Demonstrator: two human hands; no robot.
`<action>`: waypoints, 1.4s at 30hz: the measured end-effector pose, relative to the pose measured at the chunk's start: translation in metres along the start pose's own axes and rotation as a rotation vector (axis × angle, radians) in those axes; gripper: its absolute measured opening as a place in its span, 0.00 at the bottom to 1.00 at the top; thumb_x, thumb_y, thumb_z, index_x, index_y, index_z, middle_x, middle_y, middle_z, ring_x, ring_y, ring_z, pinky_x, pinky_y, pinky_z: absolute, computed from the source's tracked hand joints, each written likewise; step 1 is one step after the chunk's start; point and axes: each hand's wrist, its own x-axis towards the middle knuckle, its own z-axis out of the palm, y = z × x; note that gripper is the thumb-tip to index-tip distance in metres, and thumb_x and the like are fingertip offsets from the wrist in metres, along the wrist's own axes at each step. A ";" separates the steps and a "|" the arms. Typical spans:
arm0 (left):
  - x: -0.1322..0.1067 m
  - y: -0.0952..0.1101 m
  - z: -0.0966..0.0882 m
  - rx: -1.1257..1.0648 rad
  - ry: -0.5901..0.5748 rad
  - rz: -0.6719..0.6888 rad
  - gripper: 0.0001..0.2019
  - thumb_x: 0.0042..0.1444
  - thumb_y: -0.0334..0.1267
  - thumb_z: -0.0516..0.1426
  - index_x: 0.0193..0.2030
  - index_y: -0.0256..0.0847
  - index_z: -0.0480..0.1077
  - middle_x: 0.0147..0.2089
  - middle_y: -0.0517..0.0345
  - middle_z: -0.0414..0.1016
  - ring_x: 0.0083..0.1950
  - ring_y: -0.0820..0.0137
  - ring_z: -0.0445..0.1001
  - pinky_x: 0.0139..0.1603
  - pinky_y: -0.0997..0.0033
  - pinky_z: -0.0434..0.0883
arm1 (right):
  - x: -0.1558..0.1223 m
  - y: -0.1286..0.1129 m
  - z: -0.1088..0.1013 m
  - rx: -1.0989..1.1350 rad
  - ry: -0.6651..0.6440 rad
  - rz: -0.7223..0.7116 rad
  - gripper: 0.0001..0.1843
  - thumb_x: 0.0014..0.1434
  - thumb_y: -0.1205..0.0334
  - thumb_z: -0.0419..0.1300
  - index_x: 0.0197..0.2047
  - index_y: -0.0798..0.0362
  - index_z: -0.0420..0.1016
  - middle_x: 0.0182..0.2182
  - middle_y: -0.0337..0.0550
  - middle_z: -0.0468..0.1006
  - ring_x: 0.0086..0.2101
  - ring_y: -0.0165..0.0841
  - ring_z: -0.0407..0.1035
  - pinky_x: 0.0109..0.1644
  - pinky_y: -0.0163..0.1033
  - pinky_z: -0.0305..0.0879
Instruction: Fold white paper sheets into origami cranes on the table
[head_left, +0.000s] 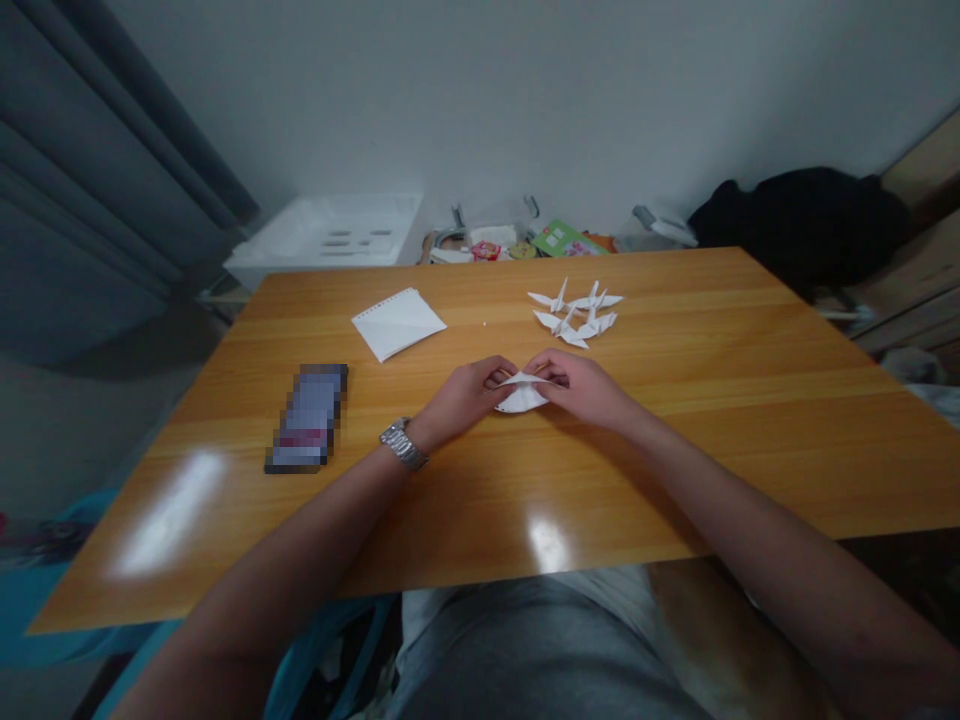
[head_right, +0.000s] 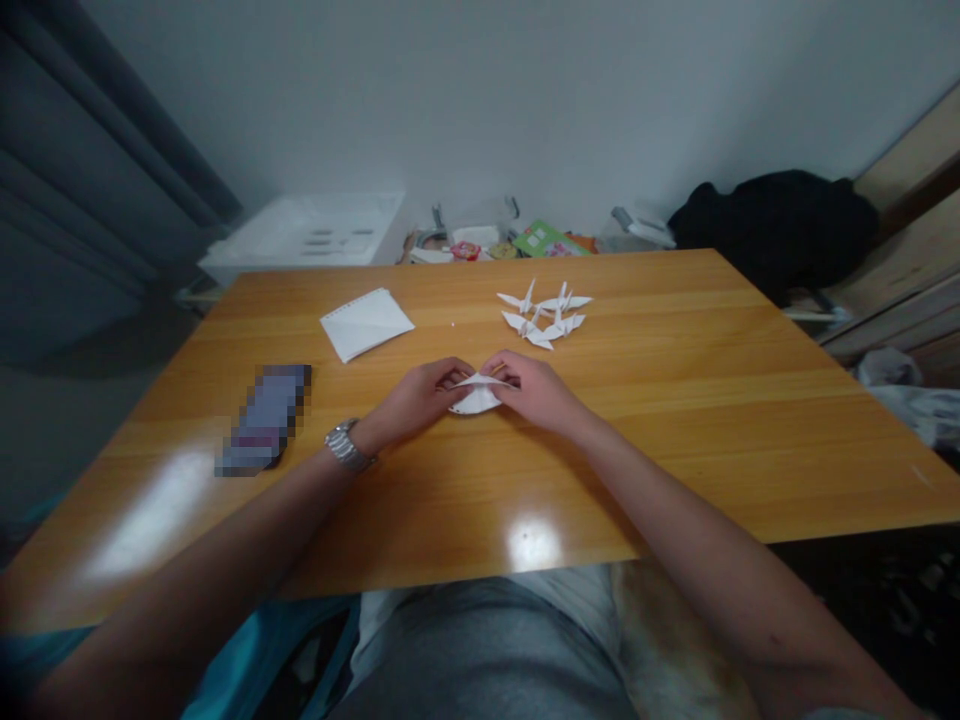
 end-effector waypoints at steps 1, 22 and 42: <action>-0.001 -0.001 0.000 -0.064 -0.011 -0.005 0.12 0.65 0.39 0.58 0.53 0.41 0.71 0.45 0.55 0.80 0.42 0.70 0.78 0.42 0.72 0.73 | 0.000 0.001 -0.001 0.026 -0.002 -0.007 0.10 0.59 0.67 0.61 0.45 0.51 0.75 0.41 0.45 0.81 0.41 0.37 0.77 0.47 0.43 0.71; -0.021 0.012 0.000 -0.141 0.088 -0.023 0.15 0.65 0.48 0.59 0.45 0.37 0.75 0.45 0.51 0.80 0.45 0.68 0.78 0.47 0.70 0.75 | -0.017 -0.002 0.001 0.079 -0.029 -0.011 0.13 0.61 0.52 0.66 0.43 0.51 0.77 0.39 0.43 0.81 0.39 0.36 0.75 0.45 0.41 0.69; -0.025 0.007 0.015 -0.196 0.049 -0.033 0.12 0.65 0.46 0.59 0.48 0.40 0.70 0.42 0.54 0.79 0.42 0.70 0.78 0.44 0.72 0.75 | -0.023 -0.011 0.003 -0.122 -0.034 0.002 0.11 0.61 0.62 0.63 0.48 0.49 0.76 0.43 0.44 0.83 0.43 0.38 0.77 0.47 0.42 0.71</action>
